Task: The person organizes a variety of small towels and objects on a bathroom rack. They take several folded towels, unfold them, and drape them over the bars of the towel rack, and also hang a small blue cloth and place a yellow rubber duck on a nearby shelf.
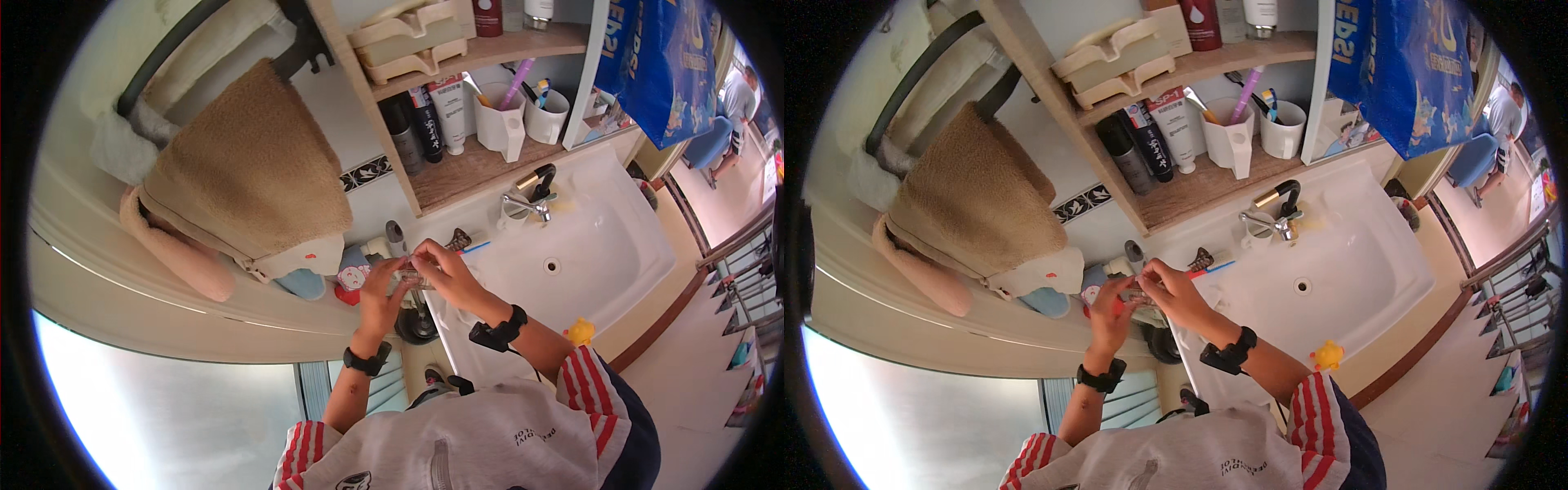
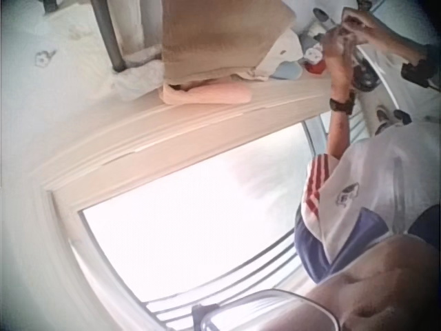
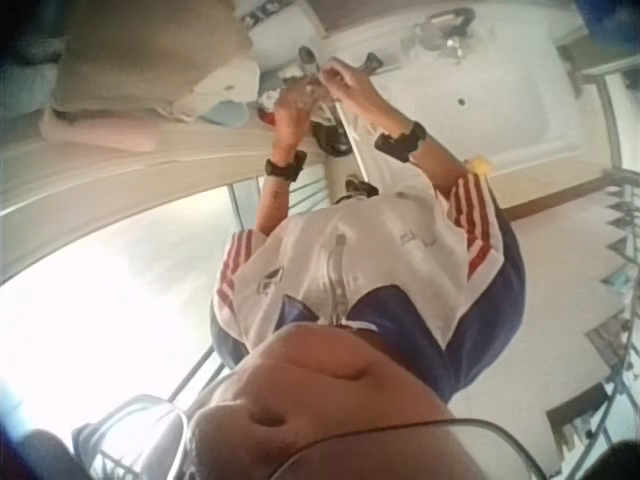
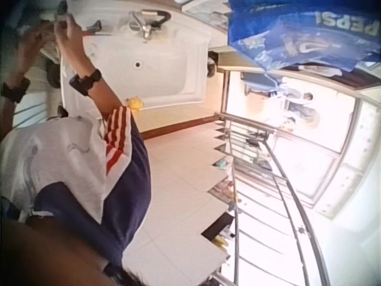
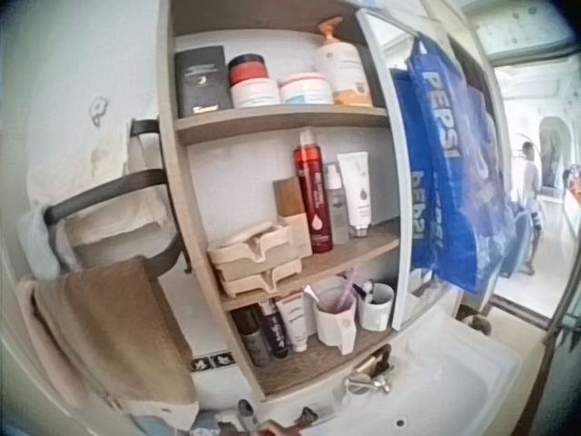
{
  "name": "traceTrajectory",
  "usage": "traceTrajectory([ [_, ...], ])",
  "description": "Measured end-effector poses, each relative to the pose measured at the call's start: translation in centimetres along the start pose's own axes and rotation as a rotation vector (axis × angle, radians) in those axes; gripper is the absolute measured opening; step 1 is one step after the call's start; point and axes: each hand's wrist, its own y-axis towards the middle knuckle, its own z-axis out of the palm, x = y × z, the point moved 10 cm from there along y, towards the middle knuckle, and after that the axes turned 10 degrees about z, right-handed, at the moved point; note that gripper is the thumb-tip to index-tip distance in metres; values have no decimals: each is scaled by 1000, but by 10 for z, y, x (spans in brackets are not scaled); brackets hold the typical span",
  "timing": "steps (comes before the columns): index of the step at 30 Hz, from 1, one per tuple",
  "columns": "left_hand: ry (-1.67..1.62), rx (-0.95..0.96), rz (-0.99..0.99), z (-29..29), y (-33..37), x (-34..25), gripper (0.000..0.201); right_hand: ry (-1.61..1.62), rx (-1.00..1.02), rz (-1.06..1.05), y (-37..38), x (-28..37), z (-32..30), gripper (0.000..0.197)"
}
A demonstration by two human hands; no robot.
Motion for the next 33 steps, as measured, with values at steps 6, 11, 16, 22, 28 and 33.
traceTrajectory([
  [6,-556,-185,-462,14,-14,29,32,106,98,-98,-18,14,2,41],
  [11,-648,-66,-478,36,-28,28,38,64,73,9,-31,-4,-9,44],
  [16,-600,72,-326,12,-1,-18,47,-167,232,-22,-50,24,-12,28],
  [22,-153,187,-117,-39,23,-63,54,-517,338,-154,-62,84,8,34],
  [28,-88,77,-53,-84,26,-79,48,-394,306,-198,-61,117,23,40],
  [33,20,19,11,-108,17,-95,45,-496,358,-304,-63,130,44,47],
])
